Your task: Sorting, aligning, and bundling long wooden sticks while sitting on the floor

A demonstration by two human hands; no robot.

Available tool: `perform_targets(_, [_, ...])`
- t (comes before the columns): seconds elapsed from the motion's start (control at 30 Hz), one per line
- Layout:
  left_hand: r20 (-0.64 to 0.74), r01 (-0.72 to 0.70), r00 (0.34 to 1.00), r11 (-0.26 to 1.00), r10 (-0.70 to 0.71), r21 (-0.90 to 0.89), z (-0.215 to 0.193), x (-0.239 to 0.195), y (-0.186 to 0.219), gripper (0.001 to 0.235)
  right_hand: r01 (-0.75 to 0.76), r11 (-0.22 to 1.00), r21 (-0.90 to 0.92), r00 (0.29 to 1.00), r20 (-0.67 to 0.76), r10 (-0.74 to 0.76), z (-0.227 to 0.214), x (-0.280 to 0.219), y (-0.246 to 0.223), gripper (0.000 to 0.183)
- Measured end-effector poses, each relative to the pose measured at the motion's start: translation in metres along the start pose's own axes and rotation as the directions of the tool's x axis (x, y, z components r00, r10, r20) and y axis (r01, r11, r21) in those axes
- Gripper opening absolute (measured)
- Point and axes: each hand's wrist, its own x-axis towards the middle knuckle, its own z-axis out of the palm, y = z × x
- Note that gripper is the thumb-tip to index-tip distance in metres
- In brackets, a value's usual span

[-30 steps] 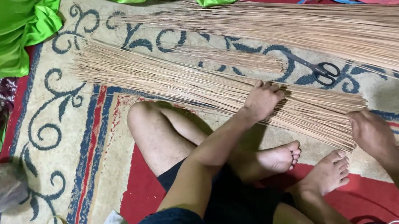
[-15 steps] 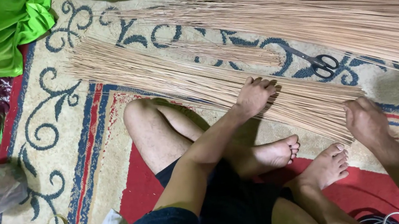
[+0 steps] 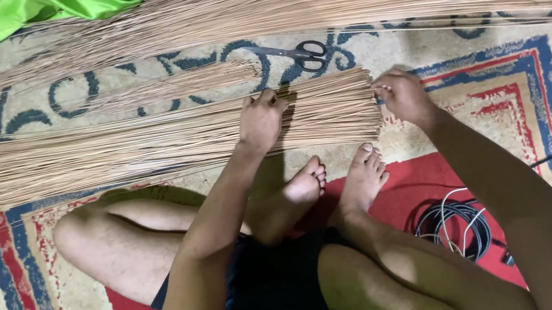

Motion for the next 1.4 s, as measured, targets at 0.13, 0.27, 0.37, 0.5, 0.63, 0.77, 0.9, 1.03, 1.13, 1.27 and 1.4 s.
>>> perform_targets(0.13, [0.005, 0.008, 1.0, 1.0, -0.008, 0.017, -0.005, 0.001, 0.005, 0.007, -0.036, 0.995, 0.092, 0.999, -0.028, 0.038, -0.002, -0.003, -0.013, 0.019])
perform_targets(0.27, [-0.005, 0.015, 1.0, 0.999, -0.015, 0.033, -0.012, -0.007, 0.0, 0.004, -0.053, 0.983, 0.173, 0.999, 0.008, 0.052, 0.006, -0.005, -0.016, 0.023])
perform_targets(0.37, [-0.014, 0.021, 1.0, 0.998, -0.02, 0.052, -0.013, -0.012, -0.007, 0.001, -0.036, 0.988, 0.153, 0.999, 0.014, 0.035, 0.018, -0.002, -0.012, 0.02])
perform_targets(0.5, [0.002, 0.027, 1.0, 0.999, -0.027, 0.04, -0.024, -0.015, -0.011, 0.004, -0.025, 0.995, 0.097, 0.999, 0.028, 0.022, 0.027, 0.001, -0.011, 0.014])
perform_targets(0.63, [0.019, 0.057, 0.998, 0.998, -0.058, 0.034, -0.013, -0.016, -0.015, 0.004, -0.001, 1.0, 0.025, 0.999, 0.035, 0.0, 0.009, 0.007, -0.025, 0.015])
perform_targets(0.77, [-0.101, 0.003, 0.995, 1.0, -0.004, -0.009, -0.001, -0.019, -0.031, 0.002, -0.222, 0.887, 0.405, 0.975, 0.089, 0.203, -0.013, 0.0, -0.04, 0.024])
perform_targets(0.9, [-0.153, -0.023, 0.988, 1.0, 0.021, -0.014, 0.003, -0.019, -0.046, 0.004, -0.402, 0.546, 0.735, 0.881, 0.148, 0.45, -0.044, 0.0, -0.093, 0.03])
perform_targets(1.03, [-0.139, -0.019, 0.99, 1.0, 0.016, -0.017, -0.016, -0.01, -0.047, 0.006, -0.383, 0.322, 0.866, 0.807, 0.144, 0.573, -0.029, 0.008, -0.1, 0.027])
perform_targets(1.13, [-0.098, -0.013, 0.995, 1.0, 0.011, -0.019, -0.031, -0.002, -0.045, 0.01, -0.265, 0.191, 0.945, 0.758, 0.082, 0.647, -0.018, 0.015, -0.101, 0.025])
perform_targets(1.27, [-0.074, 0.013, 0.997, 1.0, -0.015, -0.024, -0.017, 0.008, -0.043, 0.011, -0.206, 0.104, 0.973, 0.73, 0.082, 0.679, -0.005, 0.02, -0.082, 0.028])
perform_targets(1.4, [0.273, 0.037, 0.962, 0.994, -0.008, -0.103, -0.085, 0.037, -0.024, 0.047, -0.221, 0.051, 0.974, 0.724, 0.129, 0.677, -0.007, 0.026, -0.071, 0.037])
